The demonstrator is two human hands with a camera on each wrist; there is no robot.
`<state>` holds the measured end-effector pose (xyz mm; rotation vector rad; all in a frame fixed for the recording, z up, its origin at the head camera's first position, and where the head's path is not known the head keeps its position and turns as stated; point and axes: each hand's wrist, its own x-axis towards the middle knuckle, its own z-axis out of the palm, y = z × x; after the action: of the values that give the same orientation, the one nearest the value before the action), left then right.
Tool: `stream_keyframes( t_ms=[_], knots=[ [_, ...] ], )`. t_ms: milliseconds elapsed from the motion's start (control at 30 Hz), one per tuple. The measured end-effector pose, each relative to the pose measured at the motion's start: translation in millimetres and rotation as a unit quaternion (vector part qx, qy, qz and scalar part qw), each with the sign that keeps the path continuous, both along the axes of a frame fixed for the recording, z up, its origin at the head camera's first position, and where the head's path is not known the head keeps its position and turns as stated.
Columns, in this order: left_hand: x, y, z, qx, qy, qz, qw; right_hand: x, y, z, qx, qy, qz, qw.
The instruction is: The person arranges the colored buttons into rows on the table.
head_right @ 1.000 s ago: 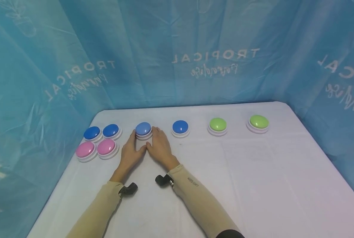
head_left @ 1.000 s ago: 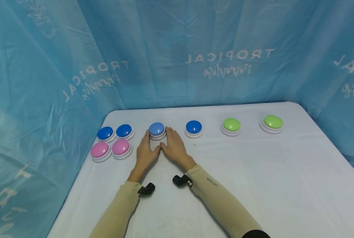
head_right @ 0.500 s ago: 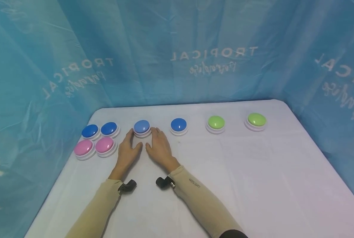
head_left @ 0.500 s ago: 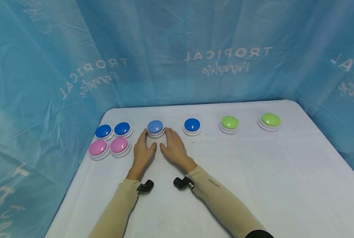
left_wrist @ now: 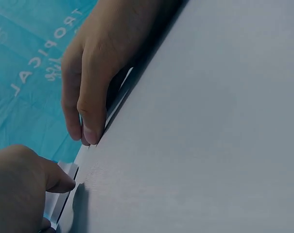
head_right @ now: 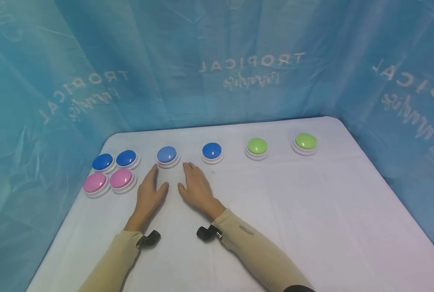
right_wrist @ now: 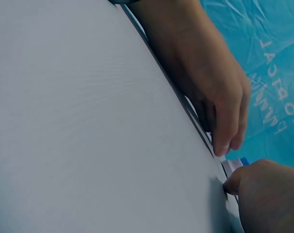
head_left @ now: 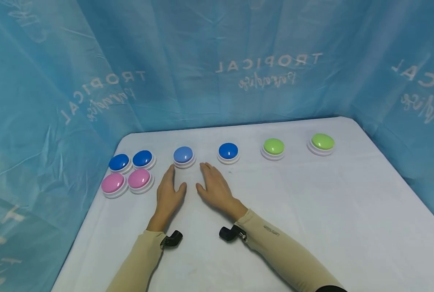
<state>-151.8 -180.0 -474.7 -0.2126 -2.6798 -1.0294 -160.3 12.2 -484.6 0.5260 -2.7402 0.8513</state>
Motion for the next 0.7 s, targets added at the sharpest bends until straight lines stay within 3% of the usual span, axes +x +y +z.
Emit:
stream_keyframes(
  t_ms=[300, 467, 567, 700],
  knots=[
    [31.0, -5.9, 2.8, -0.011, -0.027, -0.019, 0.9994, 19.6, 17.4, -0.5, 0.008, -0.008, -0.037, 0.9992],
    [41.2, -10.4, 1.9, -0.021, -0.031, -0.024, 0.9990, 27.5, 28.3, -0.1, -0.013, 0.003, -0.073, 0.9972],
    [47.5, -15.3, 2.0, -0.032, -0.030, -0.025, 0.9988, 29.1, 30.9, -0.2, -0.017, 0.002, -0.069, 0.9975],
    [59.4, -24.6, 2.7, -0.044, -0.033, -0.021, 0.9983, 30.6, 28.7, 0.9, 0.002, -0.009, -0.033, 0.9994]
  ],
)
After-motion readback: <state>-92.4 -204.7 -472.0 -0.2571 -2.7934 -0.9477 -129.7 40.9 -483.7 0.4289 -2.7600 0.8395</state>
